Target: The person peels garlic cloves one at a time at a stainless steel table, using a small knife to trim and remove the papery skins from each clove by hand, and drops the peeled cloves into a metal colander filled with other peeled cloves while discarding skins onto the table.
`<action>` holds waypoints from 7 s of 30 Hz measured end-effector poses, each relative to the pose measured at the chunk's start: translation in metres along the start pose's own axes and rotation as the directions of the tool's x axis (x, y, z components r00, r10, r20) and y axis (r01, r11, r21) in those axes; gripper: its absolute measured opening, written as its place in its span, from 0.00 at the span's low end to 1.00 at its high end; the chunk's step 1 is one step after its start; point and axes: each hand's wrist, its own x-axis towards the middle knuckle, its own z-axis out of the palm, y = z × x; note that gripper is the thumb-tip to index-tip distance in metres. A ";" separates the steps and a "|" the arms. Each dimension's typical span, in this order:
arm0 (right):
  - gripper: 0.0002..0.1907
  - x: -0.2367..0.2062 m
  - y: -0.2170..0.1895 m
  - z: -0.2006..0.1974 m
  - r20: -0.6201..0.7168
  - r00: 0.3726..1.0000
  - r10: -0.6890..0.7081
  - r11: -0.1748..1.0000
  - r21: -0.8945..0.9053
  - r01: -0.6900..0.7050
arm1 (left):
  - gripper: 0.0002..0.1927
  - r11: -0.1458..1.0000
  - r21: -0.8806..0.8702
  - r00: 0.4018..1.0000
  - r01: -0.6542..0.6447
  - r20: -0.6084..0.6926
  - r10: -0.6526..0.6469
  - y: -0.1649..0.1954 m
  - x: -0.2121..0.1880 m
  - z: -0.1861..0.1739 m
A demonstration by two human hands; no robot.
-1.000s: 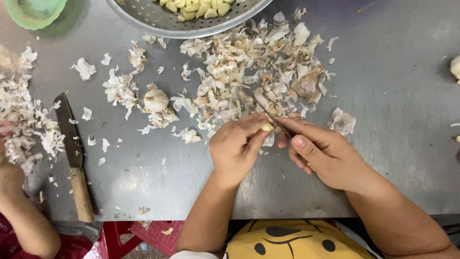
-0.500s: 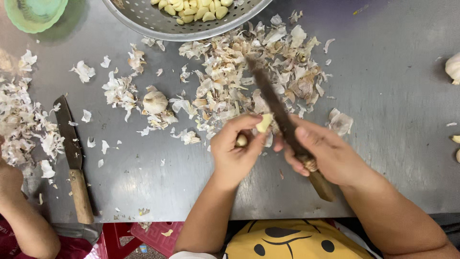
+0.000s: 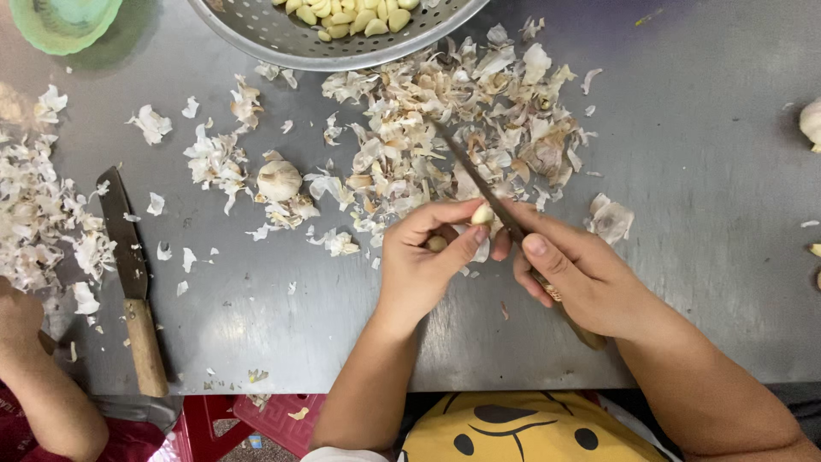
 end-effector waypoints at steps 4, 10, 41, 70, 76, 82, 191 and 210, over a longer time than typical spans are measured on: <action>0.30 -0.001 0.003 0.000 0.007 1.000 -0.018 0.998 -0.057 0.018 | 0.17 0.999 0.007 0.999 -0.052 0.004 0.052 -0.001 -0.001 -0.002; 0.28 -0.003 0.013 -0.009 0.013 0.994 0.107 0.966 0.234 -0.107 | 0.17 0.993 -0.006 0.992 0.121 0.031 -0.121 0.006 0.002 -0.006; 0.28 0.003 0.007 -0.016 -0.136 0.989 0.054 0.991 0.132 -0.036 | 0.11 1.000 -0.017 0.999 -0.022 0.033 0.022 0.008 0.005 -0.006; 0.28 0.001 0.002 -0.011 -0.091 0.996 0.017 1.000 -0.025 -0.019 | 0.12 0.955 -0.131 0.962 0.265 0.106 -0.252 -0.001 0.003 -0.020; 0.28 0.002 -0.001 -0.017 -0.174 0.984 -0.040 0.993 0.103 0.059 | 0.10 0.984 0.155 0.996 0.087 0.023 -0.092 0.028 0.028 -0.011; 0.27 0.004 -0.005 -0.019 -0.188 0.982 0.005 0.994 0.104 0.015 | 0.33 0.989 -0.130 0.930 -0.067 -0.368 0.015 0.082 0.104 -0.031; 0.30 0.000 0.008 -0.002 -0.150 0.987 -0.064 0.997 -0.055 0.056 | 0.15 0.973 -0.211 0.995 -0.097 -0.059 0.087 -0.003 0.000 0.001; 0.30 -0.005 0.011 0.012 -0.121 0.987 -0.104 0.954 -0.293 0.064 | 0.13 0.892 -0.429 0.990 0.141 0.079 -0.119 -0.022 -0.001 0.006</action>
